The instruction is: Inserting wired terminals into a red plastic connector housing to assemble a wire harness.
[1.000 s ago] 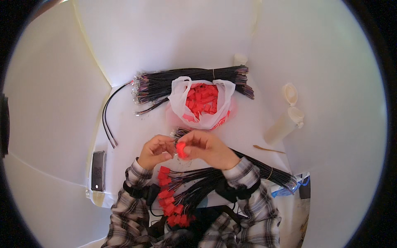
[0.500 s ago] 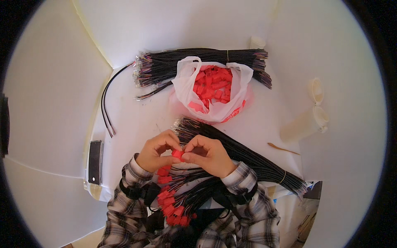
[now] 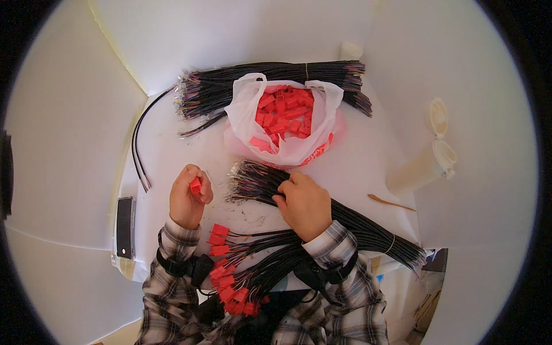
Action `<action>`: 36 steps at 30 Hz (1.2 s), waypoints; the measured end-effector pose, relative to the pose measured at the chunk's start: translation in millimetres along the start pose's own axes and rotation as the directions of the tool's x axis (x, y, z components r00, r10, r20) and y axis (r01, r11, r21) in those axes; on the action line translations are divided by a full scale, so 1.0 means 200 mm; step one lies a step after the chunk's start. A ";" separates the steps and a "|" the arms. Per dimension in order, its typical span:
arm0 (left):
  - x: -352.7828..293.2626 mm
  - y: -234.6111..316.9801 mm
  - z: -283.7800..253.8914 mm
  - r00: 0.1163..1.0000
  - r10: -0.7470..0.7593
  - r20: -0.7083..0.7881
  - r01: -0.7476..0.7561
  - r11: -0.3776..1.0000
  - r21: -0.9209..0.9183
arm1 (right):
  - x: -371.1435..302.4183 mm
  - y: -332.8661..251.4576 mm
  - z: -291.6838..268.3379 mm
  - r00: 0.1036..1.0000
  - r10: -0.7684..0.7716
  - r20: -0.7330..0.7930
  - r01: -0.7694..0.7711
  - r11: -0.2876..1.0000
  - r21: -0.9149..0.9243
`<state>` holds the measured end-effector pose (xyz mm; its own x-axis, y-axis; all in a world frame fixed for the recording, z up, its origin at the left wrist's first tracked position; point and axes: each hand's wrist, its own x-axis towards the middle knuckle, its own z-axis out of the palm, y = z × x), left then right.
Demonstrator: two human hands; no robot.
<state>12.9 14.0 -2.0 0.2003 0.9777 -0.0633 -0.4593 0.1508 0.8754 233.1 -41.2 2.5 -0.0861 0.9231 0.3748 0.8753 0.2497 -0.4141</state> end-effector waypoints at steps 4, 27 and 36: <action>0.00 -0.01 -0.01 1.000 0.014 0.001 -0.014 1.000 -0.002 | -0.01 0.00 0.00 0.998 0.010 0.063 -0.009 1.000 -0.019; 0.04 -0.03 -0.03 0.981 0.190 0.035 -0.189 0.981 -0.046 | -0.01 0.09 -0.07 0.986 0.163 -0.028 -0.144 0.931 0.336; 0.06 -0.04 -0.03 0.981 0.194 -0.016 -0.194 0.981 0.003 | 0.01 0.09 -0.05 0.989 0.077 0.126 -0.135 0.817 0.560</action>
<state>13.3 24.6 -13.2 0.0935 0.9906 0.0997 -0.4872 -0.0419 0.8723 253.2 -39.0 4.8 -0.0782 0.9690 0.2343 0.4607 0.2436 -0.8535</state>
